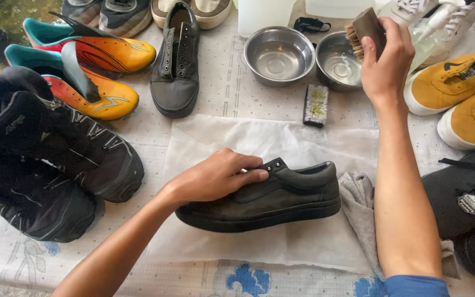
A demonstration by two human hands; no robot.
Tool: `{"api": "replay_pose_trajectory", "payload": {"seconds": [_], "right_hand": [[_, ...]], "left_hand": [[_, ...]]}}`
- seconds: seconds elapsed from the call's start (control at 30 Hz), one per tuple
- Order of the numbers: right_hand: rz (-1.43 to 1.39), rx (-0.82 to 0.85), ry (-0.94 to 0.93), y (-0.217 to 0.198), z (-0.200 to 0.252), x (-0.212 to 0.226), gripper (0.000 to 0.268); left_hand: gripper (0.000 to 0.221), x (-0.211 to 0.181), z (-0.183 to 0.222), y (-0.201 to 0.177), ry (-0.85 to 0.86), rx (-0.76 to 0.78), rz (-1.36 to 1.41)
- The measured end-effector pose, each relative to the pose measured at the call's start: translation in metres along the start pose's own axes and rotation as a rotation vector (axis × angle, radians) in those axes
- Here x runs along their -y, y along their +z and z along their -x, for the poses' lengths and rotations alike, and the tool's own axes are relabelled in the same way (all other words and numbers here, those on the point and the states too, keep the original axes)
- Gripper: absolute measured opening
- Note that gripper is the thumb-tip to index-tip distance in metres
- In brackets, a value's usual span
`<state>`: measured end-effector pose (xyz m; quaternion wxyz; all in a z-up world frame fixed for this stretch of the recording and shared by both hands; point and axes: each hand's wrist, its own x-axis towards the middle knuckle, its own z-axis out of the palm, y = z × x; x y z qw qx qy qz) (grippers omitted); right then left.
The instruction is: The person is cleaning a black shoe by first wiping it with a cloth and then scrubbing it with a brush.
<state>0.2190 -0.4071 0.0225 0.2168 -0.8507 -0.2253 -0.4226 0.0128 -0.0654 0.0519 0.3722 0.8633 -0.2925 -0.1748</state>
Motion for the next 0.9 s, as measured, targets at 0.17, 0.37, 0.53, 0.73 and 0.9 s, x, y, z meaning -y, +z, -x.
{"api": "replay_pose_trajectory", "payload": {"seconds": [0.17,0.37,0.53,0.73,0.9], "right_hand": [[0.014,0.026,0.018,0.012,0.007,-0.006,0.027],[0.002,0.025,0.023,0.011,0.006,0.002,0.029],[-0.020,0.005,-0.024,0.012,0.006,0.008,0.025],[-0.020,0.017,-0.026,0.010,0.006,0.008,0.025],[-0.017,0.030,-0.041,0.012,0.006,0.009,0.028]], "left_hand": [[0.043,0.009,-0.008,0.000,0.129,0.069,-0.050],[0.024,-0.002,0.000,0.004,0.070,0.021,-0.022],[0.027,-0.014,0.006,-0.007,0.025,0.106,0.206],[0.030,0.005,0.003,0.003,0.289,0.127,0.395],[0.033,-0.001,0.005,0.003,0.150,0.086,0.448]]}}
